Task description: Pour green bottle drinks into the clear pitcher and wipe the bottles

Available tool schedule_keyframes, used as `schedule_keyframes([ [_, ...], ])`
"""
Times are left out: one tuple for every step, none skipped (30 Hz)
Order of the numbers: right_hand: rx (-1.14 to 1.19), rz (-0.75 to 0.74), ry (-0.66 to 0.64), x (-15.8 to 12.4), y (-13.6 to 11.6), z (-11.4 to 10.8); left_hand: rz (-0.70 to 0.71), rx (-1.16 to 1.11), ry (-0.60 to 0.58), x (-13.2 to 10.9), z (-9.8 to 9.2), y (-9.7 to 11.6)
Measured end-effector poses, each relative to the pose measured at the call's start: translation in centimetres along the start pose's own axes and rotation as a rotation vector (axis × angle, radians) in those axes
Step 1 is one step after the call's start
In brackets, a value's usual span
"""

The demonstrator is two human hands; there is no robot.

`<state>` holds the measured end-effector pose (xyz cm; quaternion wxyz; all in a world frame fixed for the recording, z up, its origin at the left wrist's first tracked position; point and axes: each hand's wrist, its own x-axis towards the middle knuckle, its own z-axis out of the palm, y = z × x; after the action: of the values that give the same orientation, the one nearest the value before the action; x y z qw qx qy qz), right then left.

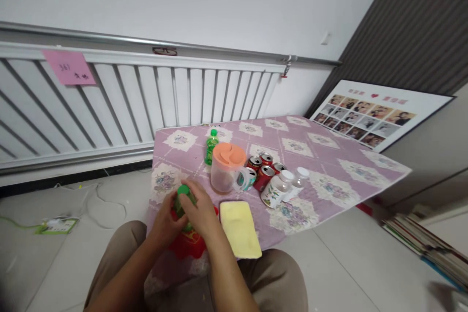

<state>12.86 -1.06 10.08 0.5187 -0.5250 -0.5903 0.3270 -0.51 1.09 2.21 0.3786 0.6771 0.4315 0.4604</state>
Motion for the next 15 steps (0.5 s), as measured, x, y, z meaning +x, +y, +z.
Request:
schedule_keyframes([
  [0.008,0.001,0.014,0.0,0.2,0.0,0.002,0.007,-0.008,0.0,0.0,-0.1],
  [0.014,0.005,0.027,-0.1,0.3,0.1,0.006,0.011,-0.016,0.0,0.0,-0.1],
  [0.019,0.009,0.041,-0.1,0.4,0.2,0.010,0.012,-0.020,0.0,0.0,-0.2],
  [0.022,0.012,0.054,-0.2,0.5,0.3,0.013,0.011,-0.023,0.0,0.0,-0.2],
  [0.026,0.015,0.066,-0.3,0.6,0.4,0.016,0.007,-0.020,0.0,-0.1,-0.2],
  [0.032,0.018,0.079,-0.5,0.6,0.4,0.018,0.003,-0.018,0.0,-0.1,-0.2],
  [0.043,0.022,0.091,-0.7,0.7,0.5,0.018,-0.002,-0.016,0.0,-0.1,-0.1],
  [0.059,0.027,0.103,-0.9,0.8,0.5,0.016,-0.009,-0.020,0.0,-0.2,-0.1],
  [0.077,0.033,0.118,-1.2,0.9,0.5,0.014,-0.017,-0.026,0.0,-0.2,0.0],
  [0.093,0.040,0.140,-1.5,1.1,0.5,0.013,-0.022,-0.031,0.0,-0.3,0.1],
  [0.104,0.048,0.169,-1.7,1.3,0.4,0.011,-0.023,-0.033,0.0,-0.3,0.2],
  [0.110,0.058,0.201,-1.9,1.4,0.4,0.010,-0.021,-0.035,0.0,-0.4,0.3],
  [0.112,0.072,0.231,-2.0,1.6,0.4,0.010,-0.017,-0.036,0.1,-0.4,0.3],
  [0.114,0.087,0.252,-2.0,1.8,0.4,0.009,-0.011,-0.037,0.1,-0.4,0.3],
  [0.116,0.102,0.256,-2.0,1.9,0.4,0.007,-0.008,-0.036,0.1,-0.4,0.3],
])
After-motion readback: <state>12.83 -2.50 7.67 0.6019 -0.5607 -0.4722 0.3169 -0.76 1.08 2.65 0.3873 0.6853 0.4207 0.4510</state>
